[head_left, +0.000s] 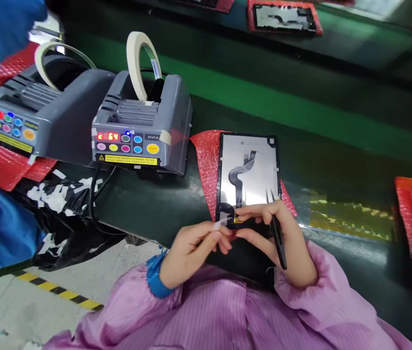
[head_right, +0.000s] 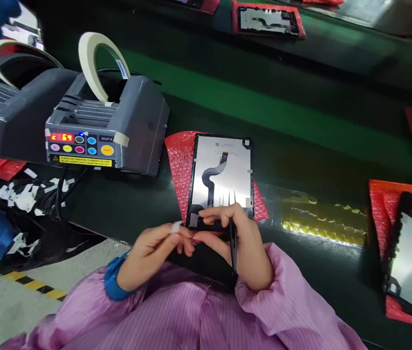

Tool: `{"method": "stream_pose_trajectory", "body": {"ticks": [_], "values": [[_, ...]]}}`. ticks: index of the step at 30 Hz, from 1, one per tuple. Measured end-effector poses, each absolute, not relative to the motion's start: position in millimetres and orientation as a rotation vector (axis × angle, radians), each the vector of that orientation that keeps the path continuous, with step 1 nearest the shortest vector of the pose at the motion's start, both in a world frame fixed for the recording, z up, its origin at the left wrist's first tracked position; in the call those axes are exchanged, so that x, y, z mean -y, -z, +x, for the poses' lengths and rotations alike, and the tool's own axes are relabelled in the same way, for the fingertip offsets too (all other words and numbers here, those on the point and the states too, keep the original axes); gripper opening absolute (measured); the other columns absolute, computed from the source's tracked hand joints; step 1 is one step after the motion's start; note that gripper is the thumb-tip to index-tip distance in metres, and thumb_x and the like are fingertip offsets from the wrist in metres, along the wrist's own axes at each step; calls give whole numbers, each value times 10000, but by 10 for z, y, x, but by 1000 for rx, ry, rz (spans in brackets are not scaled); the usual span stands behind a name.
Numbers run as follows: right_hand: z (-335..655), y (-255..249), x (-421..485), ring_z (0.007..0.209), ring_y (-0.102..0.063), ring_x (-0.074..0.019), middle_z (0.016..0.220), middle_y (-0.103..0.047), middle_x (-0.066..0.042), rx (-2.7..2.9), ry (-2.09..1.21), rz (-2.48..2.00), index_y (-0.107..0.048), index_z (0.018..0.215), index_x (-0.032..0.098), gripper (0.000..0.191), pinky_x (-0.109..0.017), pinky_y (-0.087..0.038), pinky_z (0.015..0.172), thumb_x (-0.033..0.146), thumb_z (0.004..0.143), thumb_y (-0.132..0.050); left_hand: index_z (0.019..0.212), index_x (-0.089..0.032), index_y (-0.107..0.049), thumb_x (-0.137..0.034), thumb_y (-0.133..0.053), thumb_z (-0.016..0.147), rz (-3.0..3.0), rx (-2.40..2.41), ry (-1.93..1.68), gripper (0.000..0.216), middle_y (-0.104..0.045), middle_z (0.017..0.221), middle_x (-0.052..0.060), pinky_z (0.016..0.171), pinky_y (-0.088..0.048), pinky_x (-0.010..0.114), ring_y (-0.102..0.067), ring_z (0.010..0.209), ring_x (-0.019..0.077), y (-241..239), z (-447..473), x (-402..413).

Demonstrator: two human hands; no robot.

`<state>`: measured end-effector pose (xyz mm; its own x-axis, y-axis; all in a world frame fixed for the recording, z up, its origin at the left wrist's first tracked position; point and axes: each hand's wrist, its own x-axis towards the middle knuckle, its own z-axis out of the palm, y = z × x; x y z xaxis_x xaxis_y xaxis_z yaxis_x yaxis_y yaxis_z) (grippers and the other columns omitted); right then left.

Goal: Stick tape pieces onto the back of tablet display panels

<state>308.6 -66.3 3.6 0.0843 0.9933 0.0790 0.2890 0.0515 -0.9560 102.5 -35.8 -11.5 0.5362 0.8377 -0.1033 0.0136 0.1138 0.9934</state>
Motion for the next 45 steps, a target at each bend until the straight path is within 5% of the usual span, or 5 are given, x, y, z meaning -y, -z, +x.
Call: {"method": "stream_pose_trajectory", "body": {"ticks": [7,19,28,40,45], "values": [[3148,-276,324,556,-644,-153,665,-717,34,1208,-1187,-1371,-378,713,264,544,-284,-497,516,499,807,-859,1097,-162,-704,-374,-465,1078,1348,-680,-570,320,-743,831,57,639,-557,268,-696,694,154,209,1240,325],[3297,270,-271,685,-630,-166,780,-752,5,1358,-1094,-1458,-372,776,260,535,-322,-449,700,506,803,-846,1068,-170,-703,-225,-415,1079,2242,-830,-621,293,-750,926,52,811,-503,346,-651,843,199,155,1153,15],[3273,282,-294,619,-543,-143,801,-763,9,1411,-999,-1581,-369,794,261,471,-313,-412,657,461,856,-791,1180,-182,-724,-196,-483,1046,2766,-931,-552,276,-722,1358,37,850,-434,405,-547,1140,288,279,1179,-175],[3201,374,-632,648,-508,-128,770,-474,108,1278,-552,-1758,-317,922,294,625,-310,-446,676,252,665,-885,1253,-187,-727,-232,-530,1033,2843,-895,-463,298,-687,1432,51,943,-461,435,-574,1191,310,357,1179,-197],[3411,170,-672,637,-573,-145,784,-566,82,1207,-439,-1796,-328,944,293,378,-323,-463,686,331,887,-700,1486,-278,-588,-519,-631,988,2848,-666,-350,555,-503,1619,85,1221,-254,631,-367,1501,432,407,1112,-209]]}}
